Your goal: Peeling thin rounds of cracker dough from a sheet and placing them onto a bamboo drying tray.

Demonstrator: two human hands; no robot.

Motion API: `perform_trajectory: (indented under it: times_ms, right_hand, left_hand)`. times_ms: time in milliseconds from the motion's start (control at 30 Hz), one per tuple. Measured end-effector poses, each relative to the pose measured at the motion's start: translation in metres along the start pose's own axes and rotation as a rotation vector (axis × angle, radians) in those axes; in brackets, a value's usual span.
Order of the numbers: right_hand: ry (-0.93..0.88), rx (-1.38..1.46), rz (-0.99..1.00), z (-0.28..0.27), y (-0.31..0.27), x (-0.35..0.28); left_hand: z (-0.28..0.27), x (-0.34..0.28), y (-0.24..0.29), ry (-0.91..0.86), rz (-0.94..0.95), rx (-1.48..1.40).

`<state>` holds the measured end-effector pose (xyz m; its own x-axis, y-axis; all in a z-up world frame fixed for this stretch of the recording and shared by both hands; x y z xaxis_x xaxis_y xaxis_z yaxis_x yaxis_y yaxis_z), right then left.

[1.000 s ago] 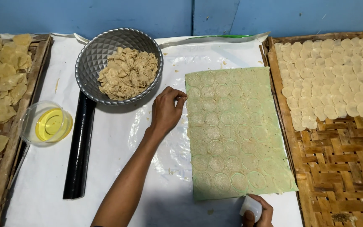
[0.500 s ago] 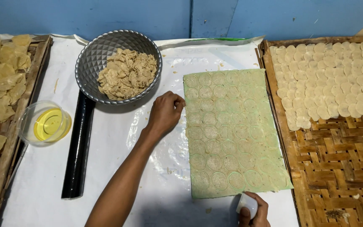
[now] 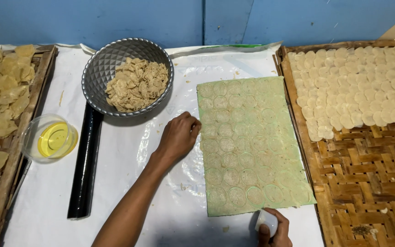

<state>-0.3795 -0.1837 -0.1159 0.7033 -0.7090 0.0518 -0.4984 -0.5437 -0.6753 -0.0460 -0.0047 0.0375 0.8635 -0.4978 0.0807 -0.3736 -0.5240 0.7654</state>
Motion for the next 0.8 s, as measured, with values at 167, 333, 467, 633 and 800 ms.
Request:
perform_trajectory:
  times_ms: [167, 333, 467, 633, 800]
  right_hand:
    - [0.015, 0.039, 0.011, -0.002, -0.009, -0.001]
    - [0.065, 0.063, 0.007, -0.011, -0.03, -0.003]
    - [0.023, 0.015, 0.031, -0.021, -0.049, -0.001]
    - [0.012, 0.016, 0.069, -0.022, -0.05, -0.001]
    - [-0.026, 0.018, 0.077, -0.026, -0.053, -0.001]
  left_hand:
    - [-0.011, -0.019, 0.021, -0.08, -0.024, 0.054]
    - [0.002, -0.026, 0.01, -0.048, 0.054, 0.115]
    - [-0.001, -0.026, 0.014, -0.087, 0.065, 0.103]
    - [-0.007, -0.038, 0.021, -0.226, 0.031, 0.133]
    - [0.009, -0.055, 0.013, -0.119, 0.141, 0.162]
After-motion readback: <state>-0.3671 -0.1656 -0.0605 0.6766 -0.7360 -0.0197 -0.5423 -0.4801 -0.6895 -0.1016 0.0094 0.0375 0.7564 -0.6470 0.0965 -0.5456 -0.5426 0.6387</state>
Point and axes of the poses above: each hand's wrist, its own x-axis towards the middle knuckle, its own z-axis out of the palm, y = z × x, the point moved 1 cm from there along x, towards the middle knuckle, and after that the axes turned 15 degrees about -x, right-handed, at the moved point
